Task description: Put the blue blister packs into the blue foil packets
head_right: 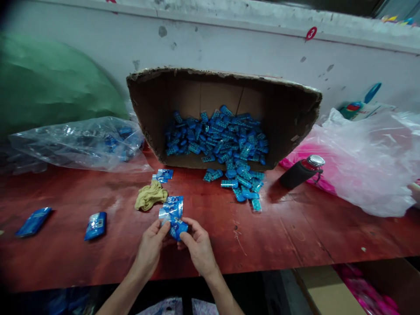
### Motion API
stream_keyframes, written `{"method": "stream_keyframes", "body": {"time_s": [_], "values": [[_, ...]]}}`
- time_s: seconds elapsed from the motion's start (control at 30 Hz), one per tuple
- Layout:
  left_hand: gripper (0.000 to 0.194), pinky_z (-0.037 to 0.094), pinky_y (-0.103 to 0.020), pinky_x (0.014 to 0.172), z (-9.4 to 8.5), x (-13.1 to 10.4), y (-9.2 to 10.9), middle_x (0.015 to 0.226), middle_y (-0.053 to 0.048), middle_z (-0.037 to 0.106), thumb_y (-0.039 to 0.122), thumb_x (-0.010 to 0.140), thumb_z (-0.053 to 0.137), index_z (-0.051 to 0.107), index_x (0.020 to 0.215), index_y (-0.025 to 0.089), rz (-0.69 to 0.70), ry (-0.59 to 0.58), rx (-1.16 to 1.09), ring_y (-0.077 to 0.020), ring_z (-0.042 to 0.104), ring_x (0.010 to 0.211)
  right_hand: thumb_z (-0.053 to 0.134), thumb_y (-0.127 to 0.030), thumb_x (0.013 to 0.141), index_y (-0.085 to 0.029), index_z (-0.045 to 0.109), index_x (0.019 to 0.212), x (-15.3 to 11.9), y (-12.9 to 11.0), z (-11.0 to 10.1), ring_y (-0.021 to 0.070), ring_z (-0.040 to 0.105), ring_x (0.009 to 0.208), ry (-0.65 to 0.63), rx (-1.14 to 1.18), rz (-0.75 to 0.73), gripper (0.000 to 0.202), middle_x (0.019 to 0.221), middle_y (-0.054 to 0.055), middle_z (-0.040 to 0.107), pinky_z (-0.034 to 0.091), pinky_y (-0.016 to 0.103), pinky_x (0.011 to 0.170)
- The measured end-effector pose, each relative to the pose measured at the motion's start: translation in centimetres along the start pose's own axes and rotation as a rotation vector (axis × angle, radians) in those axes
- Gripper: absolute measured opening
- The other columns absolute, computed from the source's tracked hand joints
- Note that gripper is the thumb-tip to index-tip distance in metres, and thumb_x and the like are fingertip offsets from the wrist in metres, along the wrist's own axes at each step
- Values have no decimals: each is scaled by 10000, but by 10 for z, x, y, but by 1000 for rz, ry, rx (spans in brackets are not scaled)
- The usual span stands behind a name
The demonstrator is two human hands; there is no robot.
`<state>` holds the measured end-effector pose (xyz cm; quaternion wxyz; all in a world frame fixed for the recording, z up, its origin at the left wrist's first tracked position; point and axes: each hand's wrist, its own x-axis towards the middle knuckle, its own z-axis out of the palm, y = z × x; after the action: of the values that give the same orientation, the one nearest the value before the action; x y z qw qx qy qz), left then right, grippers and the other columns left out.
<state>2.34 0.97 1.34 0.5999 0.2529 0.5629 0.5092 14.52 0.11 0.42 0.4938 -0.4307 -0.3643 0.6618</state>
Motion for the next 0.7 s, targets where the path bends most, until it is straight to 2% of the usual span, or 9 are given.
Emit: {"method": "stream_keyframes", "body": {"time_s": [0.1, 0.2, 0.33, 0.47, 0.57, 0.7], "values": [[253, 455, -227, 492, -3, -1, 1, 565, 20, 606, 373, 658, 627, 543, 730, 147, -67, -111, -70, -110, 555, 485, 633, -308, 701, -171, 566, 1027, -1, 0, 3, 85, 552, 535, -10, -11, -1, 360, 732, -14, 599, 489, 232, 520], [258, 451, -220, 470, -4, -1, 3, 568, 22, 605, 366, 654, 635, 538, 769, 157, -114, -89, -118, -109, 560, 474, 623, -322, 712, -179, 560, 1034, -2, -3, 4, 91, 560, 564, -25, -19, -1, 359, 757, -9, 597, 500, 231, 520], [301, 464, -223, 481, -5, 2, 3, 615, 20, 619, 347, 642, 653, 532, 850, 167, -109, -82, -130, -107, 569, 492, 631, -345, 699, -186, 558, 1017, -2, -3, 4, 90, 561, 567, -9, -29, 13, 363, 765, -9, 588, 501, 217, 492], [236, 468, -212, 505, -9, 6, -2, 601, 13, 609, 324, 653, 647, 550, 756, 135, -94, -62, -104, -99, 567, 512, 632, -340, 698, -187, 547, 1028, -3, 2, 3, 92, 562, 575, -1, -51, 35, 373, 809, 3, 594, 502, 217, 482], [224, 451, -198, 472, -7, 4, -2, 585, 22, 605, 311, 651, 651, 547, 761, 146, -110, -33, -162, -94, 556, 497, 595, -328, 738, -187, 545, 1053, -5, 5, 2, 101, 567, 611, -7, -115, -7, 349, 822, 9, 602, 507, 227, 527], [243, 466, -226, 495, -3, -1, 4, 623, -3, 629, 296, 632, 675, 557, 778, 142, -201, -151, -253, -110, 567, 525, 571, -317, 758, -198, 551, 1057, -6, 5, 0, 102, 571, 627, 9, -149, -29, 323, 814, 2, 608, 509, 237, 573]]}}
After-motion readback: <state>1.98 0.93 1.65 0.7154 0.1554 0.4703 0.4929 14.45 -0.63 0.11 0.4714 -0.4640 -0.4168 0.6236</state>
